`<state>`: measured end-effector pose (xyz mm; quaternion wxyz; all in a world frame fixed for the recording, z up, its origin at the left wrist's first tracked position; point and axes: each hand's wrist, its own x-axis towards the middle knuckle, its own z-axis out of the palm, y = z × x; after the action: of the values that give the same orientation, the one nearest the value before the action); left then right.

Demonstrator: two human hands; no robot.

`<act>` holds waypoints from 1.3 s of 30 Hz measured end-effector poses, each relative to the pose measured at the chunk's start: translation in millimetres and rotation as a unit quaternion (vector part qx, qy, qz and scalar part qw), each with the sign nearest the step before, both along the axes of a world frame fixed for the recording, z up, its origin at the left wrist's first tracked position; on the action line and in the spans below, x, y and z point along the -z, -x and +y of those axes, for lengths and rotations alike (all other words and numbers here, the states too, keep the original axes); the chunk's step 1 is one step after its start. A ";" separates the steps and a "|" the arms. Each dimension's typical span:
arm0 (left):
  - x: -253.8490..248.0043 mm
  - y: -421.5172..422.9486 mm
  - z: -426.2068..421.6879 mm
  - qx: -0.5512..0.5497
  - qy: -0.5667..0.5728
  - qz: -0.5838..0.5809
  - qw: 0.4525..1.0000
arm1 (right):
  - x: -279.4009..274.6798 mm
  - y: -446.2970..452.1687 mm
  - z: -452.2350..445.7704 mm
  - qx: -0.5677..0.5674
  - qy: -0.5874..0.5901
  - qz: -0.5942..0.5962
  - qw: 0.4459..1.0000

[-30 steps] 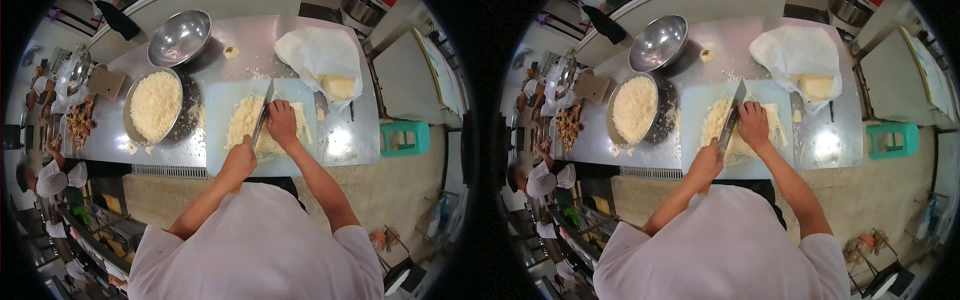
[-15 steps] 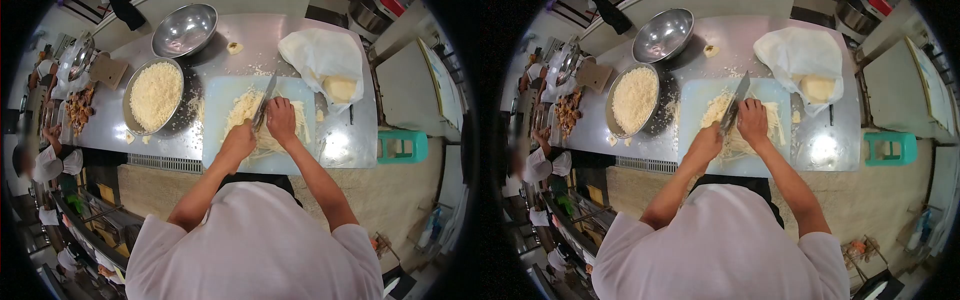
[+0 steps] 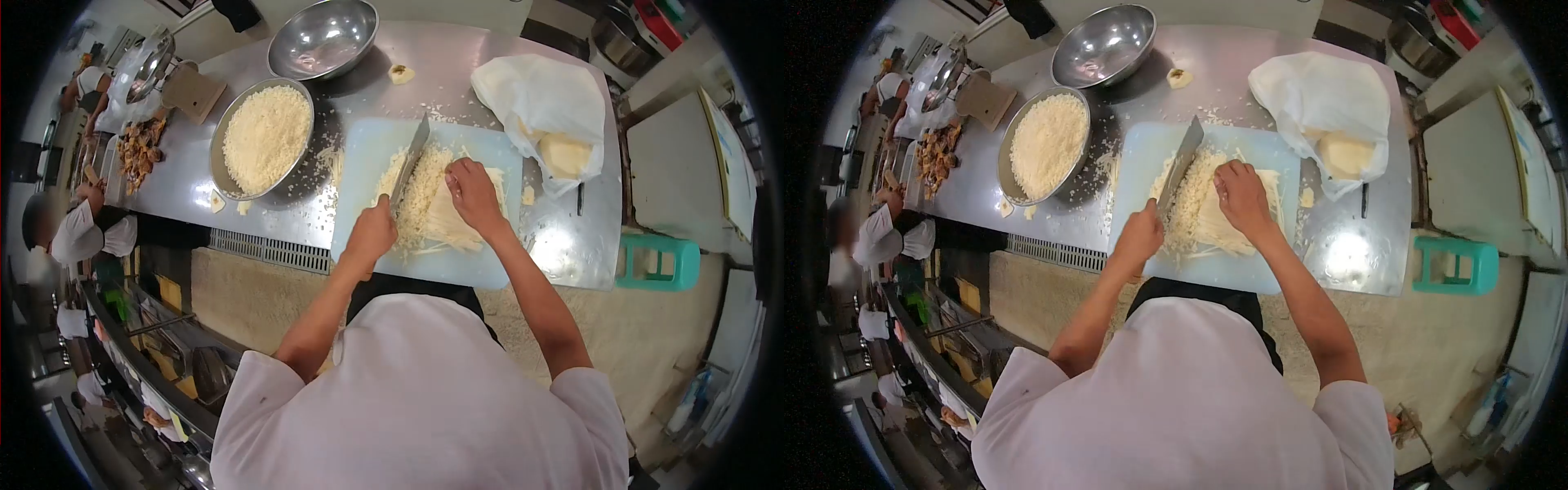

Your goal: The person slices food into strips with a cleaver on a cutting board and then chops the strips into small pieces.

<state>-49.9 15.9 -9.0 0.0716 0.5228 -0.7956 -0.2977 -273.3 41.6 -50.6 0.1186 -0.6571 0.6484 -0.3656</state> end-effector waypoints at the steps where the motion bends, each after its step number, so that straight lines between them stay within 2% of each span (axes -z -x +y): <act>1: -3.2 2.9 -8.3 0.016 0.005 -0.002 1.000 | -3.8 3.1 -1.5 -0.011 -0.012 -0.008 1.000; 2: -6.3 2.2 -2.8 0.015 0.003 -0.001 1.000 | -5.3 3.3 2.0 -0.013 -0.013 -0.006 1.000; 4: -38.6 4.0 13.2 -0.033 -0.014 0.028 0.999 | -9.9 1.2 4.1 -0.005 0.072 0.024 0.997; 8: 26.5 4.4 12.5 -0.033 -0.017 0.039 0.999 | -16.0 -11.7 20.3 -0.005 0.076 0.052 0.996; 12: -43.7 8.7 31.8 -0.036 -0.044 0.007 0.998 | -1.9 -17.2 30.1 -0.029 0.080 0.085 0.993; 15: -27.0 21.3 54.3 -0.049 -0.066 0.042 0.996 | 13.7 -20.0 25.3 -0.026 0.086 0.115 0.989; 18: 21.4 38.0 41.6 -0.019 -0.030 0.050 0.998 | 18.3 -23.1 26.1 -0.028 0.082 0.139 0.987; 20: -16.8 32.8 45.9 -0.002 -0.035 0.045 0.998 | 19.7 -20.5 28.2 -0.031 0.070 0.146 0.986; 23: -65.3 26.7 68.1 -0.062 -0.113 0.006 0.992 | 21.8 -21.4 23.9 -0.028 0.057 0.152 0.986; 27: 14.6 47.8 56.5 -0.047 -0.043 0.029 0.998 | 23.1 -22.9 25.9 -0.029 0.060 0.168 0.984; 30: -19.0 49.7 43.7 -0.042 -0.042 0.012 0.998 | 24.0 -19.7 25.6 -0.033 0.071 0.158 0.984; 31: -44.2 47.7 53.8 -0.059 -0.067 -0.011 0.996 | 23.2 -20.0 23.8 -0.037 0.072 0.145 0.986; 32: -46.5 45.3 63.6 -0.058 -0.062 -0.012 0.996 | 22.6 -19.9 21.3 -0.035 0.076 0.143 0.986; 34: -44.7 40.5 80.1 -0.082 -0.087 0.043 0.992 | 22.9 -22.1 24.5 -0.024 0.065 0.157 0.985; 36: -8.9 50.4 74.8 -0.076 -0.063 0.012 0.995 | 21.5 -20.7 25.9 -0.028 0.061 0.154 0.986; 38: 8.1 59.1 53.6 -0.051 -0.026 0.038 0.998 | 20.7 -20.8 24.7 -0.034 0.066 0.156 0.985; 39: -2.0 57.1 48.2 -0.049 -0.043 0.058 0.996 | 22.8 -19.7 24.7 -0.034 0.069 0.152 0.985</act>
<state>-107.0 64.1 -7.0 0.1094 0.5453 -0.7501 -0.3577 -253.6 66.4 -73.4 -0.0147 -0.7332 0.6097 -0.3007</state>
